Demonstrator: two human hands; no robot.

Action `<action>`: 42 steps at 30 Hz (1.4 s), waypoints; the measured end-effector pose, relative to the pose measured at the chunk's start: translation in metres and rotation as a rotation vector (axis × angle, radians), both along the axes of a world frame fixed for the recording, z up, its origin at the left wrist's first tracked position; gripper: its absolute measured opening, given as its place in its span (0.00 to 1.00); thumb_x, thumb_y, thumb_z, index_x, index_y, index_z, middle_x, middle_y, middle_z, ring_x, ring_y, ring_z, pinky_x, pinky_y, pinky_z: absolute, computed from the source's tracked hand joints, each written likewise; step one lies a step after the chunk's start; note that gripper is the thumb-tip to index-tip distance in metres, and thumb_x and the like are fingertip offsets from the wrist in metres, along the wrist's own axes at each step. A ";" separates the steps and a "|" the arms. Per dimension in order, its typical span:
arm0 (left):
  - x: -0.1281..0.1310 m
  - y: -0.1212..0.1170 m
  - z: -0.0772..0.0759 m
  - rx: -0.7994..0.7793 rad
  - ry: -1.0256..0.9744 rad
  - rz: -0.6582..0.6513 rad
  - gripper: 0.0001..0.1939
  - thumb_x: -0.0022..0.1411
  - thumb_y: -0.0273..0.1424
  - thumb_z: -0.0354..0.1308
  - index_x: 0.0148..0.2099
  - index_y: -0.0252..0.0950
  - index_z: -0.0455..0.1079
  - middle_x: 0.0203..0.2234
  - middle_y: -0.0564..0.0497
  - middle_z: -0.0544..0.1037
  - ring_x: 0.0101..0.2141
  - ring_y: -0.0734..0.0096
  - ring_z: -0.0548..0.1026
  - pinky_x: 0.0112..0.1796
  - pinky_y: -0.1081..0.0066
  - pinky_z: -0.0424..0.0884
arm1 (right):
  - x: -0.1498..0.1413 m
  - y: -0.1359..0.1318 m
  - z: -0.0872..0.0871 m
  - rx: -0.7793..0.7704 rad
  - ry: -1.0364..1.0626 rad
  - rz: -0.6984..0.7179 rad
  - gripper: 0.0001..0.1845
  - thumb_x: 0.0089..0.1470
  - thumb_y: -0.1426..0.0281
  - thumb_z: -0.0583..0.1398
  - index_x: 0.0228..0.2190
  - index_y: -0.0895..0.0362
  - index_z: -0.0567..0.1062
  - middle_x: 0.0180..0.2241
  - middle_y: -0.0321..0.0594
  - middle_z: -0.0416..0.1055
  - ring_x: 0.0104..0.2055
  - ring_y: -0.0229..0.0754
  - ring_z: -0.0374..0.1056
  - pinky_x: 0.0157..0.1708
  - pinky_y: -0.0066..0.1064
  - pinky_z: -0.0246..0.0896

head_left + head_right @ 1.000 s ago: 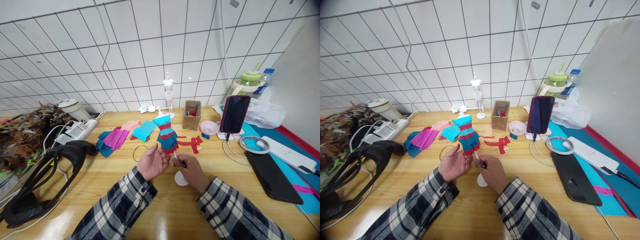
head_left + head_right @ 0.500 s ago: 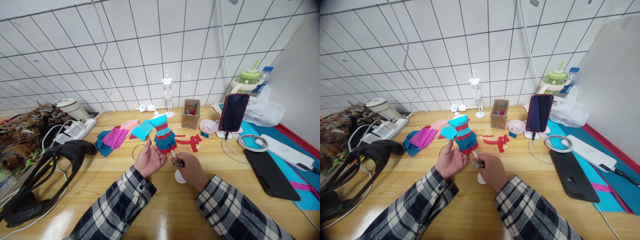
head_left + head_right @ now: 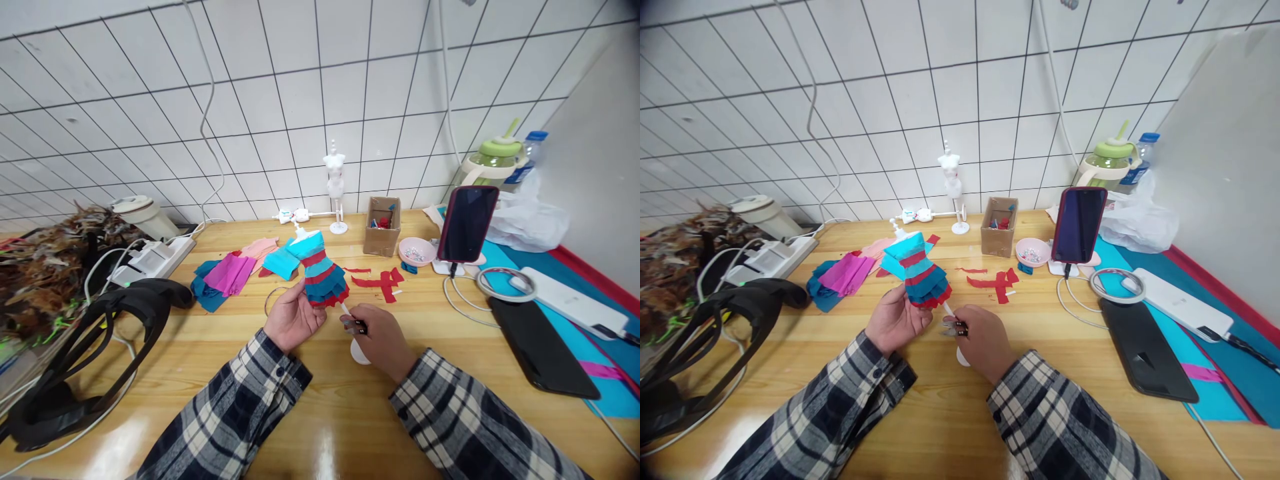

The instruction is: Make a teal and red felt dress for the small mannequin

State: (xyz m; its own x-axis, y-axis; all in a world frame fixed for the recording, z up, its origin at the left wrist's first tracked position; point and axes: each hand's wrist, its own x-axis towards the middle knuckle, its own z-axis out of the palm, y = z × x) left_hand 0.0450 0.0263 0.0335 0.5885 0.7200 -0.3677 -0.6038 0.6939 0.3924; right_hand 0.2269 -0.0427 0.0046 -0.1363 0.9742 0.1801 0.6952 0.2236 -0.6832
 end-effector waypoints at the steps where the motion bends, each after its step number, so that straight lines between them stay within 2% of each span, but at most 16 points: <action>1: 0.000 0.000 0.001 0.003 0.012 0.009 0.10 0.66 0.34 0.52 0.41 0.33 0.71 0.30 0.48 0.80 0.28 0.72 0.77 0.30 0.73 0.72 | 0.000 0.000 0.000 -0.001 0.006 -0.001 0.11 0.56 0.70 0.56 0.22 0.56 0.68 0.25 0.36 0.68 0.29 0.39 0.62 0.30 0.29 0.49; 4: 0.000 0.000 0.002 0.015 0.028 0.001 0.11 0.67 0.35 0.51 0.41 0.34 0.71 0.30 0.48 0.81 0.26 0.71 0.77 0.33 0.70 0.73 | 0.000 0.001 0.000 -0.005 0.033 -0.014 0.15 0.59 0.67 0.55 0.22 0.56 0.67 0.24 0.37 0.67 0.28 0.38 0.62 0.29 0.29 0.48; 6: 0.000 0.000 0.002 0.023 0.018 -0.010 0.10 0.66 0.34 0.52 0.40 0.34 0.71 0.28 0.50 0.81 0.24 0.73 0.76 0.32 0.71 0.73 | 0.000 0.001 0.000 -0.008 0.049 -0.017 0.15 0.59 0.66 0.54 0.22 0.56 0.68 0.24 0.37 0.67 0.28 0.39 0.62 0.29 0.29 0.48; 13: 0.000 0.002 -0.001 0.006 0.005 0.017 0.10 0.68 0.32 0.49 0.41 0.34 0.70 0.27 0.50 0.80 0.24 0.75 0.76 0.28 0.74 0.71 | -0.001 0.001 0.000 -0.022 0.079 -0.018 0.16 0.60 0.65 0.53 0.22 0.56 0.70 0.25 0.37 0.70 0.29 0.39 0.64 0.30 0.29 0.50; 15: 0.000 0.001 -0.002 0.013 -0.011 0.011 0.12 0.67 0.36 0.50 0.43 0.34 0.70 0.30 0.48 0.81 0.27 0.71 0.77 0.32 0.71 0.72 | -0.001 0.001 -0.001 -0.027 0.085 -0.027 0.16 0.60 0.64 0.54 0.23 0.56 0.70 0.25 0.38 0.70 0.30 0.39 0.65 0.30 0.29 0.51; 19: 0.003 -0.004 -0.005 0.058 -0.074 -0.036 0.21 0.61 0.47 0.55 0.46 0.35 0.69 0.39 0.44 0.80 0.40 0.60 0.77 0.42 0.60 0.71 | -0.001 0.002 -0.003 -0.040 0.089 -0.071 0.15 0.60 0.65 0.54 0.24 0.56 0.71 0.25 0.38 0.71 0.30 0.40 0.66 0.31 0.29 0.52; 21: 0.006 -0.009 -0.007 0.130 -0.071 -0.019 0.18 0.59 0.43 0.59 0.46 0.37 0.69 0.41 0.46 0.79 0.43 0.60 0.76 0.44 0.59 0.70 | -0.001 0.002 -0.003 -0.045 0.088 -0.088 0.14 0.60 0.66 0.53 0.25 0.56 0.72 0.26 0.38 0.72 0.30 0.40 0.66 0.31 0.29 0.52; 23: 0.010 -0.014 -0.008 0.235 -0.008 0.007 0.14 0.57 0.32 0.62 0.46 0.38 0.70 0.41 0.48 0.79 0.43 0.63 0.76 0.44 0.61 0.70 | -0.002 0.001 -0.002 -0.055 0.085 -0.103 0.13 0.59 0.66 0.54 0.25 0.56 0.72 0.27 0.38 0.72 0.30 0.40 0.66 0.31 0.29 0.51; 25: 0.016 -0.018 -0.009 0.350 0.083 0.032 0.17 0.54 0.23 0.63 0.47 0.37 0.69 0.39 0.49 0.79 0.41 0.66 0.76 0.43 0.65 0.70 | -0.004 0.000 0.000 -0.066 0.078 -0.111 0.13 0.59 0.66 0.54 0.25 0.56 0.72 0.27 0.39 0.72 0.31 0.40 0.66 0.31 0.29 0.51; 28: 0.025 -0.022 -0.009 0.456 0.183 0.097 0.19 0.53 0.20 0.64 0.47 0.37 0.69 0.37 0.50 0.79 0.36 0.71 0.76 0.40 0.70 0.70 | -0.006 -0.001 0.002 -0.067 0.059 -0.104 0.13 0.59 0.66 0.54 0.25 0.56 0.72 0.27 0.39 0.72 0.32 0.40 0.66 0.31 0.29 0.51; 32: 0.028 -0.022 -0.008 0.423 0.209 0.177 0.14 0.51 0.21 0.66 0.40 0.36 0.70 0.31 0.53 0.78 0.30 0.77 0.75 0.38 0.74 0.70 | -0.005 -0.001 0.003 -0.071 0.070 -0.108 0.12 0.59 0.67 0.54 0.26 0.56 0.73 0.28 0.39 0.73 0.32 0.41 0.67 0.32 0.29 0.52; 36: 0.023 -0.019 -0.009 0.339 0.192 0.125 0.14 0.49 0.22 0.67 0.39 0.34 0.70 0.26 0.56 0.76 0.26 0.79 0.74 0.34 0.75 0.71 | -0.004 0.000 0.003 -0.082 0.075 -0.113 0.13 0.59 0.67 0.54 0.25 0.56 0.73 0.27 0.38 0.73 0.32 0.40 0.67 0.32 0.29 0.52; 39: 0.019 -0.017 -0.007 0.320 0.184 0.110 0.16 0.49 0.21 0.66 0.42 0.35 0.70 0.28 0.55 0.77 0.27 0.78 0.74 0.35 0.75 0.71 | -0.003 0.001 0.003 -0.082 0.071 -0.110 0.12 0.59 0.67 0.55 0.25 0.56 0.73 0.27 0.38 0.73 0.32 0.40 0.67 0.32 0.29 0.51; 42: 0.017 -0.016 -0.004 0.340 0.165 0.132 0.19 0.50 0.19 0.65 0.44 0.37 0.69 0.34 0.53 0.78 0.32 0.76 0.76 0.37 0.73 0.72 | -0.003 0.001 0.003 -0.079 0.066 -0.113 0.13 0.59 0.67 0.54 0.25 0.56 0.72 0.27 0.38 0.72 0.31 0.40 0.66 0.32 0.29 0.51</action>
State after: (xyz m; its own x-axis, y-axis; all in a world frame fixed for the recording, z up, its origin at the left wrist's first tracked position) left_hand 0.0615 0.0099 0.0299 0.4356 0.8825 -0.1774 -0.5886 0.4283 0.6856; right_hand 0.2243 -0.0414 0.0078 -0.0149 0.9941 0.1077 0.6658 0.0902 -0.7406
